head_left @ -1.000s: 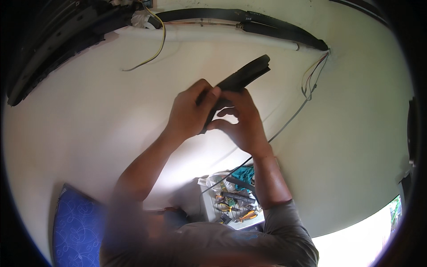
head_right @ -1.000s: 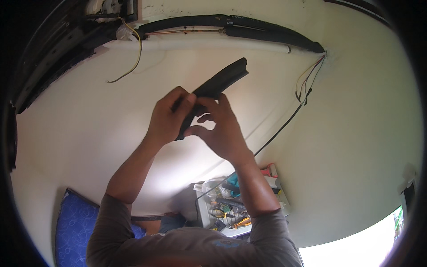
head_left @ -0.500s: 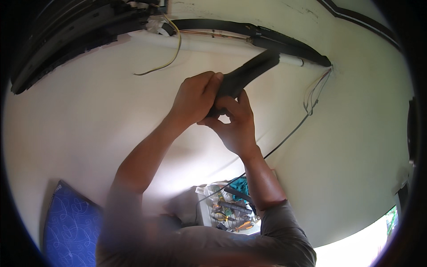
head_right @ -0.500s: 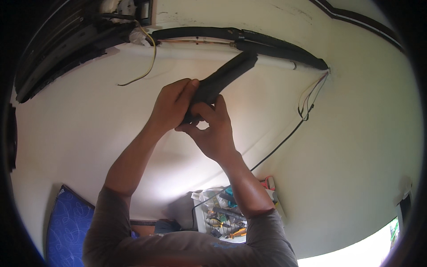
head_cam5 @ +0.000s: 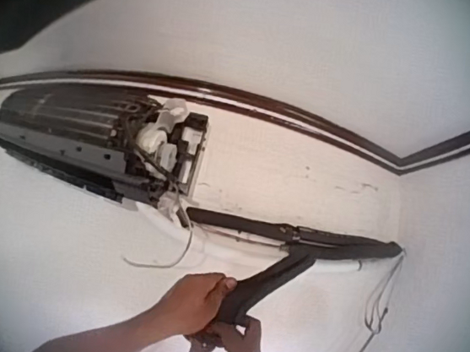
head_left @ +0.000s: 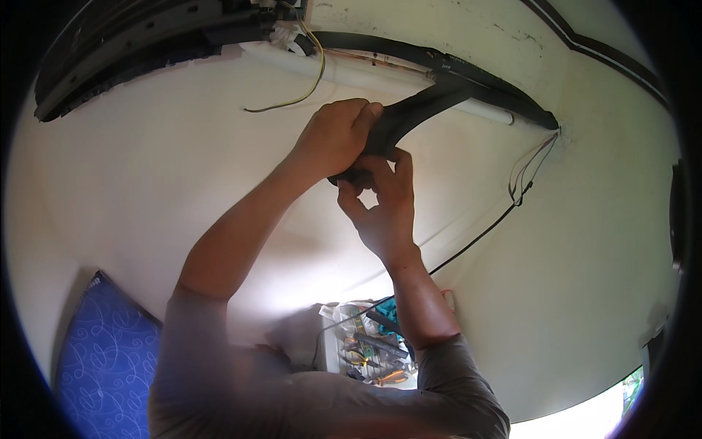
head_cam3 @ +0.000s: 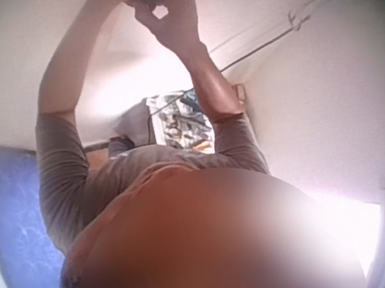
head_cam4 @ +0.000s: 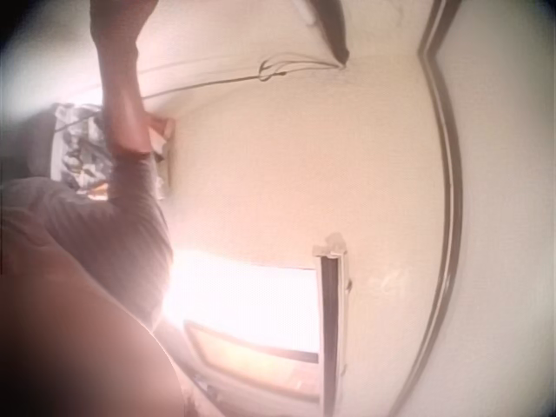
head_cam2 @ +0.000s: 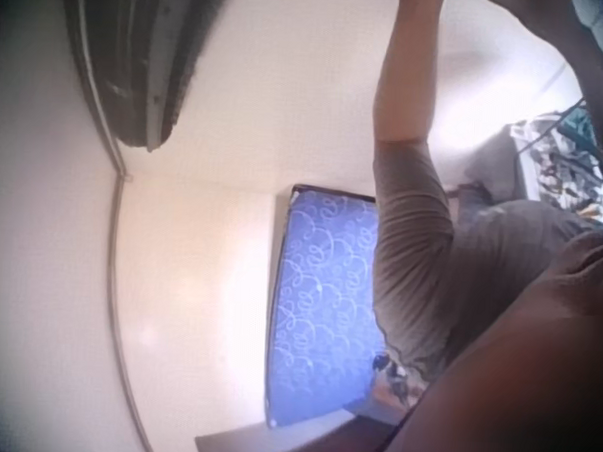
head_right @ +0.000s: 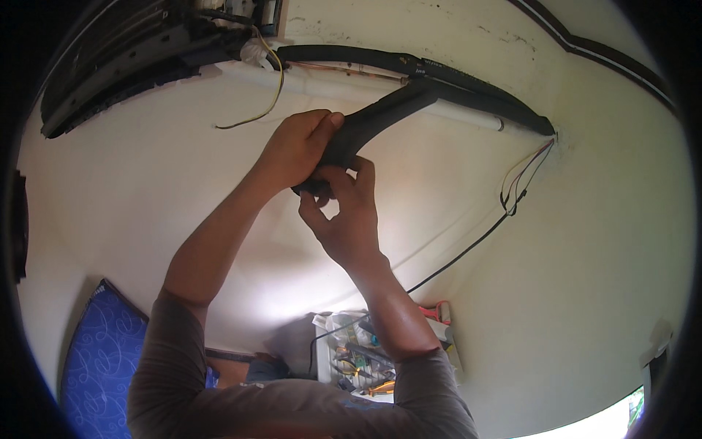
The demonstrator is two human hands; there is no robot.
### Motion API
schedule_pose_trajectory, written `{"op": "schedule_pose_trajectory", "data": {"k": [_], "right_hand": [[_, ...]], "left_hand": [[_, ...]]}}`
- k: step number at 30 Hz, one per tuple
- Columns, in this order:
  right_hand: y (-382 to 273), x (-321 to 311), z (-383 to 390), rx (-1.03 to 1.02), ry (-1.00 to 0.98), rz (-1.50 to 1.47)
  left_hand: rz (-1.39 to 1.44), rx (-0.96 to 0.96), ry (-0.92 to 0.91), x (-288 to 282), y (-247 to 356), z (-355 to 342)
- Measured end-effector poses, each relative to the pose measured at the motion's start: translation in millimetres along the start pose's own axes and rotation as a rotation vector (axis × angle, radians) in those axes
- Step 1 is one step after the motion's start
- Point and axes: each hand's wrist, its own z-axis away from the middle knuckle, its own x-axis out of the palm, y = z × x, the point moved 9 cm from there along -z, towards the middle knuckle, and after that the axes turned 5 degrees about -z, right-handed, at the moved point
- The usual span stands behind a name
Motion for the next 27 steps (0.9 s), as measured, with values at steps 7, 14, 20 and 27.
{"op": "schedule_pose_trajectory", "data": {"k": [7,14,20,27], "right_hand": [[7,-9,-10,-0.144,0.134,0.061],[28,-43,-29,0.012,0.342,-0.029],[-5,-62,-46,0.020,0.130,0.458],[-29,-56,-101,-0.276,-0.196,0.484]], "left_hand": [[0.269,-0.185,-0.156,21,-16,-18],[0.368,-0.050,-0.228,31,4,0],[0.113,0.206,-0.086,2,2,1],[0.659,0.025,-0.049,-30,-18,-46]]}}
